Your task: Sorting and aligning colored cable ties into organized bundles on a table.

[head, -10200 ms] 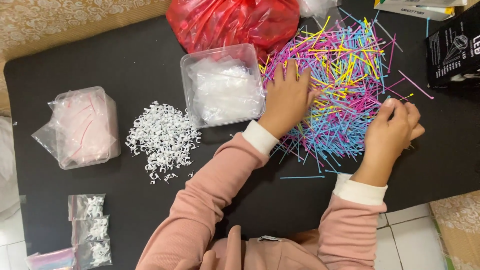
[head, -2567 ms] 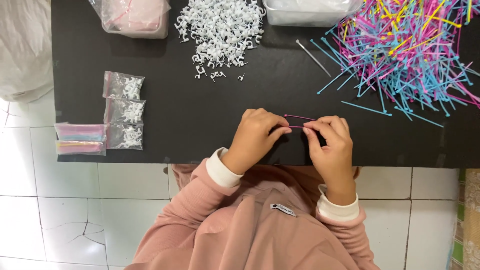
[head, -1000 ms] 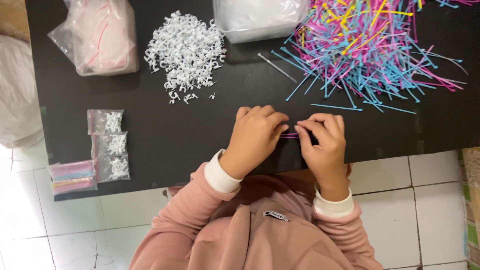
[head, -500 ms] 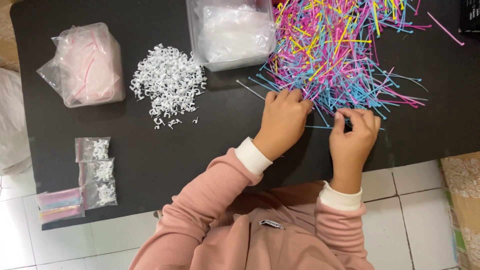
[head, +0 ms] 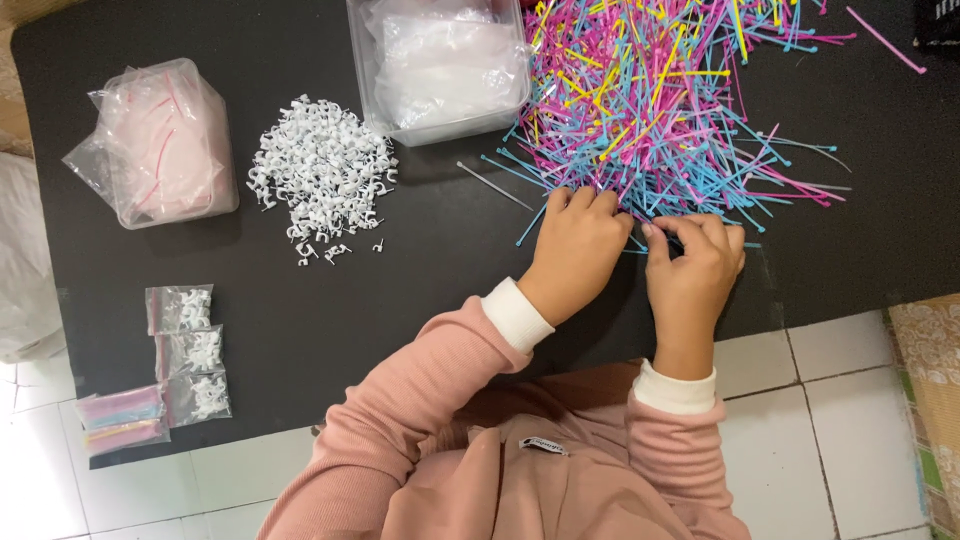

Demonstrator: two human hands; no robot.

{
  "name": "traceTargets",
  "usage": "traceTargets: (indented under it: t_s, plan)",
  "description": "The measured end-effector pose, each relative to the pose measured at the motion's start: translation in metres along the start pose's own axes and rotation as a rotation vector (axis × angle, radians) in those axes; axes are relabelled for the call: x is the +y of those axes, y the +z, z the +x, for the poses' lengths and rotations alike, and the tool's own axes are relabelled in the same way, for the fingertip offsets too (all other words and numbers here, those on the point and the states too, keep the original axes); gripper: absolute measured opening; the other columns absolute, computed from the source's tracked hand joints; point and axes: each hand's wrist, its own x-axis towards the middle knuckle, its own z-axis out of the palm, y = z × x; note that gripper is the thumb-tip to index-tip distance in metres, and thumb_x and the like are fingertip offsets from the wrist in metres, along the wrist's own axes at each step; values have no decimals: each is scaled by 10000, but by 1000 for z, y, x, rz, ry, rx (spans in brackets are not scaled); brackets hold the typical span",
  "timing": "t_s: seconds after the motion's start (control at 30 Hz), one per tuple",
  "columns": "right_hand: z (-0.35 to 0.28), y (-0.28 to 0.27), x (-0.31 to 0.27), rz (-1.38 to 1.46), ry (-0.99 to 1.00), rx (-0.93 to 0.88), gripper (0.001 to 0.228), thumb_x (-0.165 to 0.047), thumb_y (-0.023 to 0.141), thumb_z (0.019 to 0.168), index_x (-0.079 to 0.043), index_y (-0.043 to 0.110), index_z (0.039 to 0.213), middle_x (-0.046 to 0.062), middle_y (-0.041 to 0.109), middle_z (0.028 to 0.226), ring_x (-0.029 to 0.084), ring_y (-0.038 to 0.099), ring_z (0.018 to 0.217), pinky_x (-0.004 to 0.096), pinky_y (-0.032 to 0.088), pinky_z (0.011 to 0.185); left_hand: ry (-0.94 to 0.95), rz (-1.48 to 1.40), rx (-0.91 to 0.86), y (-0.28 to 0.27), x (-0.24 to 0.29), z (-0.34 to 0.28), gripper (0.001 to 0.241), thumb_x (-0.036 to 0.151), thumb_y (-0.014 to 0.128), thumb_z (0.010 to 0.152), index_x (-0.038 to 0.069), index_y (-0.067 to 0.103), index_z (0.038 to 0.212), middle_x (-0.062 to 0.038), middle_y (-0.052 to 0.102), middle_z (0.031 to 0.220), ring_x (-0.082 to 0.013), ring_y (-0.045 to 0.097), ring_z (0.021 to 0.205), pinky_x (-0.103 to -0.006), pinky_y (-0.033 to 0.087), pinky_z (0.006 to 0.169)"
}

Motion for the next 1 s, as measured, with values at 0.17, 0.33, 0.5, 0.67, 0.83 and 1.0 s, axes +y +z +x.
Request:
traceTargets:
  t_s: [0.17,0.33,0.5,0.67,0.83,1.0]
  plan:
    - [-5,1,2,31,-67,31,114,-140,858,939,-126,751,977,16,607,913,272,578,956,419,431,878,19,14,42,-1,3,-3,120,4,803,810,63,775,911,-136,695,844,-293,680,812,-476,443,848]
    - [-10,-19,-23,208,-105,97,103,-42,820,992,-96,733,982,6,636,872,238,594,893,361,416,851,66,5,152,-27,11,-8,137,2,760,852,47,699,966,-121,670,849,-296,687,803,-454,465,818]
    - [-18,-45,-53,422,-120,111,83,43,775,988,-28,736,968,58,674,871,276,603,854,376,446,851,145,-102,170,-53,12,-23,32,92,703,946,71,684,932,-100,653,865,-279,649,826,-403,454,796]
    - [-26,-58,-78,625,-172,114,153,-32,784,1013,63,706,922,148,639,814,310,575,786,400,472,797,154,-276,233,-78,11,-41,70,77,694,944,77,674,877,-86,651,847,-257,634,795,-377,449,773]
    - [-37,-55,-87,817,-181,19,269,-129,815,972,95,679,912,178,617,817,301,569,810,385,478,824,50,-528,211,-98,4,-68,78,51,756,881,76,685,901,-69,674,858,-245,657,801,-365,457,768]
    - [-47,-52,-109,1061,-161,-205,247,-97,731,962,132,683,1041,194,656,892,284,646,878,397,528,849,-239,-1144,238,-105,-6,-94,94,60,744,931,120,725,1002,-16,735,927,-177,703,849,-313,535,836]
